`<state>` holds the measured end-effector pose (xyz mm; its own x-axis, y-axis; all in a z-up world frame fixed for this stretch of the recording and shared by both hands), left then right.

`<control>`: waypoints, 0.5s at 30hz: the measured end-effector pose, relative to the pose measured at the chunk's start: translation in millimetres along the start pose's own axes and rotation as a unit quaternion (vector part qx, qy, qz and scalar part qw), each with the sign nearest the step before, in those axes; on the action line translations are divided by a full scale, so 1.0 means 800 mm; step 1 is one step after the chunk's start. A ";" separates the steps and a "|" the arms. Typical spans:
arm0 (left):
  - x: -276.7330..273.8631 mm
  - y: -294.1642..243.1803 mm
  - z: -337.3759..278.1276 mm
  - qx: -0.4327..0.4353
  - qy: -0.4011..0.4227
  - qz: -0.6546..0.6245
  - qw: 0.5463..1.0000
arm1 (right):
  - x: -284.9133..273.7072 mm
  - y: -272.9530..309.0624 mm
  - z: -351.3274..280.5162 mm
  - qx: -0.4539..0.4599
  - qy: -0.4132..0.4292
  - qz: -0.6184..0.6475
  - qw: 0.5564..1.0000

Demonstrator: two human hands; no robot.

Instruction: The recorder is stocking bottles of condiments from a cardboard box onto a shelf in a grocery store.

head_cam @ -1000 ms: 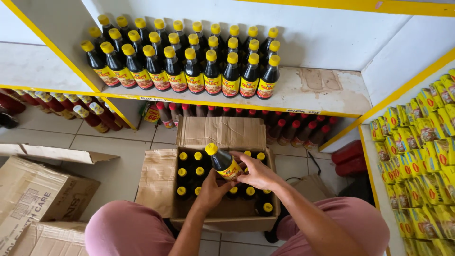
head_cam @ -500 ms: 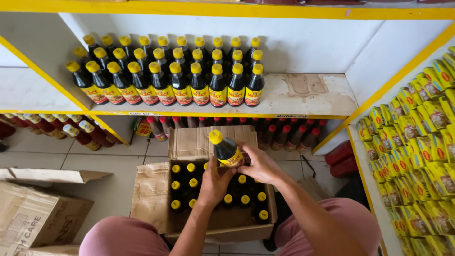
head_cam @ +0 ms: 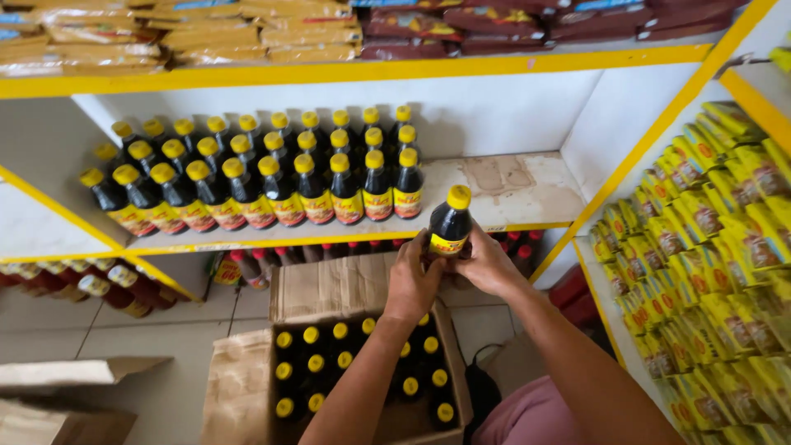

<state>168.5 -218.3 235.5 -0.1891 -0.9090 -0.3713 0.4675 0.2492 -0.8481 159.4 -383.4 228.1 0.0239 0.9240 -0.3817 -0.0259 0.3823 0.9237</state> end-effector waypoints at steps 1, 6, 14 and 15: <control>0.012 0.003 0.011 0.007 0.002 -0.003 1.000 | -0.012 -0.002 0.007 -0.003 -0.007 -0.003 1.000; 0.065 0.018 0.058 0.004 0.029 -0.040 0.999 | -0.071 -0.009 0.041 0.083 -0.084 -0.038 0.992; 0.127 0.064 0.119 0.021 0.051 -0.018 0.998 | -0.101 -0.057 0.115 0.134 -0.154 -0.106 0.973; 0.132 0.077 0.122 0.014 0.047 -0.020 0.999 | -0.100 -0.064 0.124 0.138 -0.156 -0.128 0.970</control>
<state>261.8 -331.5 181.4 -0.2888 -0.8823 -0.3717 0.4806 0.2021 -0.8533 257.9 -477.9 214.5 0.2960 0.7344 -0.6108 0.2877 0.5412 0.7901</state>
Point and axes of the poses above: each hand's wrist, its own z-axis towards the middle knuckle, its own x-axis out of the palm, y = z × x, the point moved 7 cm from there along z, towards the middle knuckle, and after that the axes turned 5 degrees about y, right-handed, at the moved point
